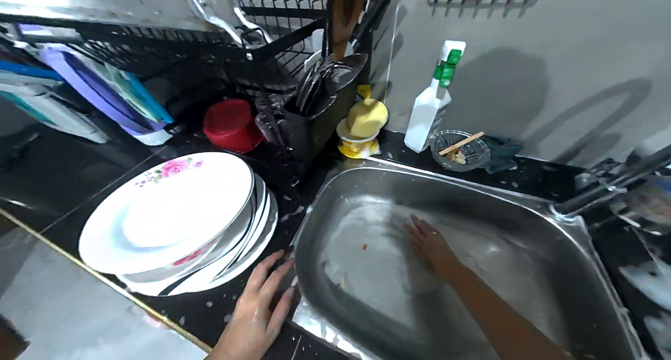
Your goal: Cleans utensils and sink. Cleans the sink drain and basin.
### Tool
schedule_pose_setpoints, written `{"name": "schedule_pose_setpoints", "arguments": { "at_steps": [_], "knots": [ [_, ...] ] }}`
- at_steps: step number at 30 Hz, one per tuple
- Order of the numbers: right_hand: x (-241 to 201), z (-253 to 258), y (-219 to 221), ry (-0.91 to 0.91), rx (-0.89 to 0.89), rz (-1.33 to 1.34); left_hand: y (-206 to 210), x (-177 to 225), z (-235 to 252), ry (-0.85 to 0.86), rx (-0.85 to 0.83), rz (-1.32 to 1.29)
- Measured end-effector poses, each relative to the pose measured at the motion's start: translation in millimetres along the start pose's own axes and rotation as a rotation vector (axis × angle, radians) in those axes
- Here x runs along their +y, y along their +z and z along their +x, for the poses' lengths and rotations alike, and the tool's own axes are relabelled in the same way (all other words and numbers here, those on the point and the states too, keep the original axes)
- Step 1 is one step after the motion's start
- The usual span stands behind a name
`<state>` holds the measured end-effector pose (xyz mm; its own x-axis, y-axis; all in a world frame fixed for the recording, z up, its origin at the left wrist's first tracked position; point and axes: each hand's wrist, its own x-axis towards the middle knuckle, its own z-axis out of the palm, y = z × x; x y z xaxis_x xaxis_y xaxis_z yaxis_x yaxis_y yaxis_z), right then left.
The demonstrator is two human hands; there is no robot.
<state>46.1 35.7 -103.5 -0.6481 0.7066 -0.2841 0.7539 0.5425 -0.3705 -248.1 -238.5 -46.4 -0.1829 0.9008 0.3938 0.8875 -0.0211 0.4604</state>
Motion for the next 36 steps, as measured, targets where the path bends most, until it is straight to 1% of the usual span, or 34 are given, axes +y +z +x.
{"name": "schedule_pose_setpoints", "arguments": {
  "at_steps": [2,3,5,6,7,8,11,12,13,15,17,19,20,22,23,24,25,28,29,30,32,33,34,36],
  "knots": [
    [-8,13,-3,0.054,-0.066,-0.028,2,0,0,-0.008,0.01,0.009],
    [-12,18,-3,0.073,-0.069,-0.028,3,0,-1,-0.016,0.017,0.011],
    [-26,23,-1,0.068,-0.012,0.016,5,1,0,-0.031,0.032,0.008],
    [-36,24,5,0.014,0.037,0.029,6,1,-1,-0.037,0.04,0.002],
    [-47,23,14,-0.079,0.075,0.041,6,0,-1,-0.04,0.049,-0.005],
    [-59,20,25,-0.213,0.085,0.037,7,0,-1,-0.041,0.054,-0.012],
    [-102,5,57,-0.675,0.012,-0.005,6,0,-1,-0.053,0.04,-0.029],
    [-111,2,66,-0.767,-0.059,-0.036,6,0,-1,-0.056,0.04,-0.028],
    [-116,3,74,-0.828,-0.111,-0.059,6,0,-1,-0.058,0.043,-0.026],
    [-116,6,77,-0.857,-0.177,-0.098,6,0,-1,-0.054,0.052,-0.027],
    [-103,10,75,-0.855,-0.12,-0.097,7,0,-1,-0.05,0.055,-0.028],
    [-83,9,72,-0.826,-0.042,-0.072,7,0,-1,-0.043,0.058,-0.025],
    [-73,6,67,-0.77,-0.041,-0.076,7,0,0,-0.04,0.058,-0.022],
    [-63,-4,43,-0.522,-0.239,-0.104,7,0,1,-0.04,0.063,-0.023],
    [-58,-7,33,-0.42,-0.292,-0.107,8,0,0,-0.039,0.066,-0.026],
    [-50,-10,28,-0.364,-0.287,-0.113,8,0,0,-0.039,0.067,-0.028],
    [-41,-13,28,-0.336,-0.238,-0.122,8,0,1,-0.039,0.063,-0.028],
    [-17,-24,28,-0.303,0.011,-0.099,7,0,3,-0.042,0.048,-0.029],
    [-12,-27,27,-0.275,0.06,-0.085,7,0,3,-0.043,0.046,-0.028],
    [-10,-29,22,-0.207,0.033,-0.082,7,1,3,-0.045,0.045,-0.028],
    [-15,-28,5,0.011,-0.148,-0.111,7,2,3,-0.053,0.044,-0.029],
    [-16,-25,-1,0.086,-0.177,-0.13,7,2,4,-0.056,0.045,-0.033],
    [-15,-21,-6,0.134,-0.154,-0.137,7,3,4,-0.056,0.046,-0.034],
    [-12,-10,-14,0.162,-0.028,-0.1,8,2,5,-0.05,0.054,-0.036]
  ]
}}
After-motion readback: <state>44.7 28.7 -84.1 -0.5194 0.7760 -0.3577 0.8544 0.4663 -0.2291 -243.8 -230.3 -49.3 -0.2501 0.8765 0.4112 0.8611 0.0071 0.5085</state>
